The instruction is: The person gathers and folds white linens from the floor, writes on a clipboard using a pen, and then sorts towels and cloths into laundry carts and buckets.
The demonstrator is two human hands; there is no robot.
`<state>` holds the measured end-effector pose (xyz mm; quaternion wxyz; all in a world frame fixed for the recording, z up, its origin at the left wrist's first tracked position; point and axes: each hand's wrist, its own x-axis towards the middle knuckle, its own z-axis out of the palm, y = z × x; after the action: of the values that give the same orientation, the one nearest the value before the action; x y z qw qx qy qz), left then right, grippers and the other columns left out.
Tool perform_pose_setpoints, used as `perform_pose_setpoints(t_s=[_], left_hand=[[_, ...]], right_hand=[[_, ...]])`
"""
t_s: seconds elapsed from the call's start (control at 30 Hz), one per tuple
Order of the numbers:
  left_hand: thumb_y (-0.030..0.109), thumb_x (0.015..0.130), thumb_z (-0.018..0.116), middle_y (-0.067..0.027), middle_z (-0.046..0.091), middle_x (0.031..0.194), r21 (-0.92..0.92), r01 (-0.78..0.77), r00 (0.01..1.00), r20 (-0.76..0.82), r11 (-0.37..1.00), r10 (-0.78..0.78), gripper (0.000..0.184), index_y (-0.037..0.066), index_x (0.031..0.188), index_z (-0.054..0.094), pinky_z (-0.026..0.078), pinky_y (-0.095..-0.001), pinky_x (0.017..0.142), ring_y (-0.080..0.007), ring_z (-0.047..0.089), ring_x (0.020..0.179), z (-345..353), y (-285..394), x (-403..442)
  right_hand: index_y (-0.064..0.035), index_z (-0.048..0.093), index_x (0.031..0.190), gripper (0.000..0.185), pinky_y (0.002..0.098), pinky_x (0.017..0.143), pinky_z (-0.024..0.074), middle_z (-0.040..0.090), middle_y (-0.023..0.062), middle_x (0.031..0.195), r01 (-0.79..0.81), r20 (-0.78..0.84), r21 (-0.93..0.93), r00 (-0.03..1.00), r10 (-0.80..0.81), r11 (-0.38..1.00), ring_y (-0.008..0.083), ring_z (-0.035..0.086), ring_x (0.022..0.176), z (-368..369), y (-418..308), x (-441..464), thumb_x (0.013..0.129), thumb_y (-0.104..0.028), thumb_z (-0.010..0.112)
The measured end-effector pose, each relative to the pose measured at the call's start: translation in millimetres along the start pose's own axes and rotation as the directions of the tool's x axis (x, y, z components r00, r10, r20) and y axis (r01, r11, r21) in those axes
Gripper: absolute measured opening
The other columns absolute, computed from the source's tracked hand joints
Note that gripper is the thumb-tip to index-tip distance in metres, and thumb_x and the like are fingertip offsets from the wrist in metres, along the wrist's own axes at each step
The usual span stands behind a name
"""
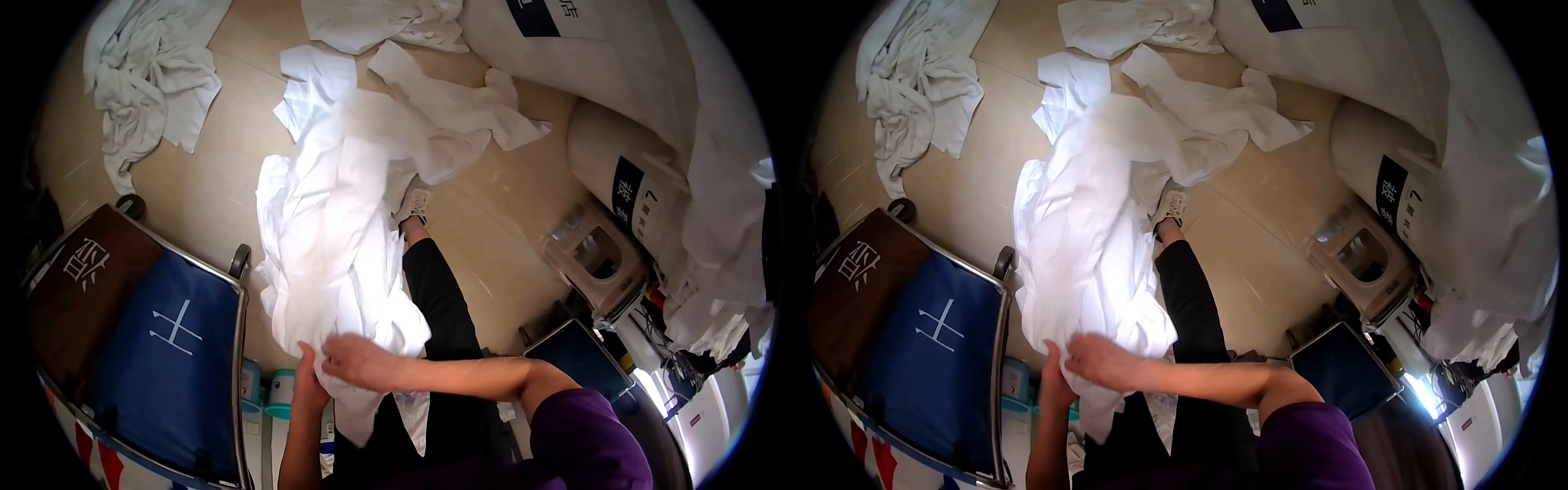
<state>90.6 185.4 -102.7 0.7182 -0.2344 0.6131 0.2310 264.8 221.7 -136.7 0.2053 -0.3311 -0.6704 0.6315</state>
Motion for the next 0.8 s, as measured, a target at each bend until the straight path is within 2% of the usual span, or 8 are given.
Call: perform_pose_setpoints(t_s=[0.1,0.2,0.33,0.37,0.47,0.57,0.67,0.8], left_hand=[[0.034,0.102,0.048,-0.0163,0.057,0.130,-0.117,0.159,0.987,0.054,0.980,-0.153,0.050,0.000,0.139,0.044,0.045,-0.0375,0.102,-0.0256,0.057,0.117,-65,-23,9],[0.029,0.096,0.057,-0.0156,0.065,0.117,0.396,-0.112,0.983,-0.093,0.911,0.161,0.044,-0.006,0.122,0.060,0.048,-0.0333,0.095,-0.0229,0.061,0.110,-41,-20,5],[0.014,0.095,0.051,-0.0133,0.065,0.115,0.267,-0.145,0.971,-0.144,0.953,0.189,0.034,-0.008,0.120,0.059,0.049,-0.0307,0.090,-0.0217,0.064,0.100,-34,-22,2],[0.016,0.094,0.052,-0.0138,0.066,0.113,0.166,-0.140,0.974,-0.156,0.976,0.166,0.036,-0.009,0.119,0.061,0.050,-0.0317,0.090,-0.0230,0.064,0.101,-31,-22,0],[0.018,0.093,0.053,-0.0139,0.067,0.111,0.039,-0.088,0.975,-0.200,0.995,0.094,0.037,-0.008,0.117,0.062,0.050,-0.0323,0.089,-0.0247,0.064,0.103,-26,-14,-4],[0.017,0.092,0.054,-0.0135,0.066,0.112,0.134,0.005,0.969,-0.244,0.991,0.029,0.038,-0.008,0.119,0.061,0.051,-0.0321,0.088,-0.0251,0.064,0.103,-46,-11,-4],[0.017,0.092,0.055,-0.0129,0.064,0.117,0.249,-0.019,0.967,-0.243,0.968,0.082,0.041,-0.007,0.126,0.055,0.052,-0.0331,0.089,-0.0250,0.064,0.104,0,-1,3],[0.020,0.095,0.054,-0.0122,0.060,0.124,0.382,-0.115,0.958,-0.201,0.917,0.204,0.048,-0.003,0.137,0.046,0.051,-0.0376,0.093,-0.0255,0.062,0.108,32,-4,7]], right_hand=[[-0.0030,0.063,0.092,0.014,0.0397,0.081,0.0473,0.059,0.0114,0.091,0.140,0.129,0.157,0.979,-0.161,0.978,0.0303,0.057,0.091,13,-23,-1,0.080,-0.011,0.064],[-0.0034,0.064,0.094,0.013,0.0387,0.084,0.0484,0.062,0.0119,0.093,0.014,0.177,0.504,0.977,-0.119,0.864,0.0291,0.060,0.093,-42,-9,18,0.082,-0.008,0.066],[-0.0052,0.064,0.111,0.032,0.0409,0.088,0.0497,0.066,0.0131,0.106,-0.629,-0.478,0.289,0.559,0.678,0.722,0.0283,0.062,0.099,-118,152,36,0.085,-0.021,0.070],[-0.0063,0.059,0.122,0.045,0.0449,0.100,0.0426,0.060,0.0167,0.121,-0.623,-0.817,-0.156,0.517,0.254,0.766,0.0303,0.053,0.117,-123,237,29,0.085,-0.028,0.070],[-0.0136,0.029,0.148,0.091,0.0572,0.106,0.0318,0.033,0.0220,0.149,-0.964,-0.709,-0.210,0.264,0.654,0.161,0.0453,0.032,0.134,-200,363,21,0.078,-0.053,0.072],[-0.0202,0.054,0.132,0.054,0.0525,0.099,0.0397,0.047,0.0190,0.138,-0.956,-0.539,-0.291,0.204,0.817,0.046,0.0392,0.045,0.124,-203,376,22,0.084,-0.043,0.066],[-0.0091,0.064,0.096,0.019,0.0485,0.081,0.0468,0.065,0.0155,0.098,-0.694,-0.620,-0.497,0.704,0.346,0.521,0.0353,0.060,0.090,-123,370,35,0.093,-0.018,0.047],[-0.0042,0.064,0.099,0.022,0.0449,0.087,0.0474,0.063,0.0136,0.099,-0.169,-0.278,-0.079,0.950,0.141,0.982,0.0326,0.060,0.097,-36,122,35,0.078,-0.004,0.059]])
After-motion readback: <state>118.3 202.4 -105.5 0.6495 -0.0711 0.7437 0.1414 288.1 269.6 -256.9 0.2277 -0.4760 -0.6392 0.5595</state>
